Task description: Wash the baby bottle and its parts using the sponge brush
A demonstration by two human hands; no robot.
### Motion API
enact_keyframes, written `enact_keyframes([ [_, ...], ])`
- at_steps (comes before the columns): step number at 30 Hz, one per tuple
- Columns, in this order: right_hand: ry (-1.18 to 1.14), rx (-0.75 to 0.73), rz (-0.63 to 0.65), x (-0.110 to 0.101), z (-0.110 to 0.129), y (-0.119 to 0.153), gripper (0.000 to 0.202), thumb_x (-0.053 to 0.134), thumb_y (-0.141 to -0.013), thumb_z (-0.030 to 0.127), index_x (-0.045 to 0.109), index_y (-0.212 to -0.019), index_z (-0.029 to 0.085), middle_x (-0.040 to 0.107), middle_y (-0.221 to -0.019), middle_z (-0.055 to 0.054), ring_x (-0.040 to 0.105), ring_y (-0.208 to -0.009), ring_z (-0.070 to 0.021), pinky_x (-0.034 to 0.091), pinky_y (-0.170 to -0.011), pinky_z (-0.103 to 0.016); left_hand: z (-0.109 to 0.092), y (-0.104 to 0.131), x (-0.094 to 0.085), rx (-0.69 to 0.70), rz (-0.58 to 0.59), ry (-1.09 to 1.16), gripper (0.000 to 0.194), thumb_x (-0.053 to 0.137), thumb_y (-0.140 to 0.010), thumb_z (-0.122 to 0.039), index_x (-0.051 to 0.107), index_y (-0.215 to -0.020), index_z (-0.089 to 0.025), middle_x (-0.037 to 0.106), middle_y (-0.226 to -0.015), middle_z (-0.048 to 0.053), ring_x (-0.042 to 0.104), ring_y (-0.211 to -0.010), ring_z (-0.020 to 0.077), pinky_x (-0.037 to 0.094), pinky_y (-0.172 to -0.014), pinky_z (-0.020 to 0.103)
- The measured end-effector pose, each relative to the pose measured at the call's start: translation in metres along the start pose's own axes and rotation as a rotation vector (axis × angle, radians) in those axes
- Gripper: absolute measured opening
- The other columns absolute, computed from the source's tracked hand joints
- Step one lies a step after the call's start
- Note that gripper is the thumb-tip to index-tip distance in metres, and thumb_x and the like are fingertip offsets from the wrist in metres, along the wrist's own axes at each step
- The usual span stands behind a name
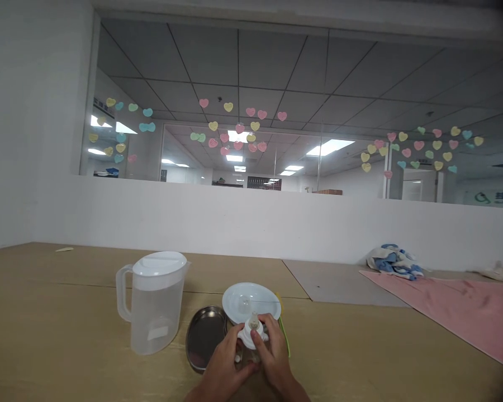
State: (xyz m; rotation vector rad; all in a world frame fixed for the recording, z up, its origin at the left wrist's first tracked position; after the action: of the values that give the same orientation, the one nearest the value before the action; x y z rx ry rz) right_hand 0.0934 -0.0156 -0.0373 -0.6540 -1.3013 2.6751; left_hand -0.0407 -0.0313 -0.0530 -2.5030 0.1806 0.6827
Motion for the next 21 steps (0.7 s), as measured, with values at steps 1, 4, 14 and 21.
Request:
enact_keyframes([
  [1,-0.023,-0.002,0.002,0.0,0.0,0.0,0.022,0.047,-0.085,0.037,0.055,-0.096,0.02,0.058,-0.089,-0.003,0.055,-0.085,-0.0178,0.042,-0.075,-0.027,-0.002,0.0,0.0,-0.007,0.002,0.0,0.057,0.064,-0.069,-0.028,0.045,-0.123,-0.018,0.058,-0.118,0.009,0.056,-0.096,0.0202,0.044,-0.088,0.03],
  [4,-0.09,-0.008,0.01,0.0,0.001,-0.001,0.022,0.046,-0.086,0.037,0.054,-0.096,0.019,0.056,-0.088,-0.003,0.054,-0.083,-0.017,0.041,-0.074,-0.026,-0.004,0.0,-0.001,-0.014,0.001,-0.002,0.055,0.063,-0.068,-0.025,0.047,-0.12,-0.019,0.06,-0.112,0.007,0.056,-0.09,0.0191,0.045,-0.084,0.029],
  [14,-0.173,0.019,0.027,0.0,0.004,-0.005,0.023,0.044,-0.088,0.038,0.056,-0.092,0.019,0.055,-0.084,-0.002,0.054,-0.08,-0.0158,0.04,-0.071,-0.025,0.008,-0.001,0.005,-0.021,-0.021,-0.045,0.059,0.062,-0.071,-0.032,0.044,-0.125,-0.016,0.06,-0.113,0.01,0.057,-0.09,0.0197,0.045,-0.084,0.031],
  [21,-0.073,0.005,-0.033,0.0,0.001,-0.001,0.025,0.042,-0.088,0.039,0.055,-0.097,0.02,0.056,-0.089,-0.004,0.054,-0.084,-0.0177,0.041,-0.075,-0.027,0.008,0.0,0.004,-0.004,-0.013,-0.039,0.059,0.062,-0.07,-0.031,0.043,-0.126,-0.019,0.061,-0.112,0.008,0.058,-0.089,0.0192,0.046,-0.082,0.029],
])
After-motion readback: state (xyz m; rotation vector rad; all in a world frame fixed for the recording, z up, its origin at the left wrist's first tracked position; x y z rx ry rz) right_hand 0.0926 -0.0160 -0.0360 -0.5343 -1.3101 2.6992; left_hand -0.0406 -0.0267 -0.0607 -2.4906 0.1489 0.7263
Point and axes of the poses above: each hand's wrist, its own y-axis away from the middle knuckle, its own x-axis out of the palm, z = x × y, the point moved 5 cm from there along -y, towards the middle knuckle
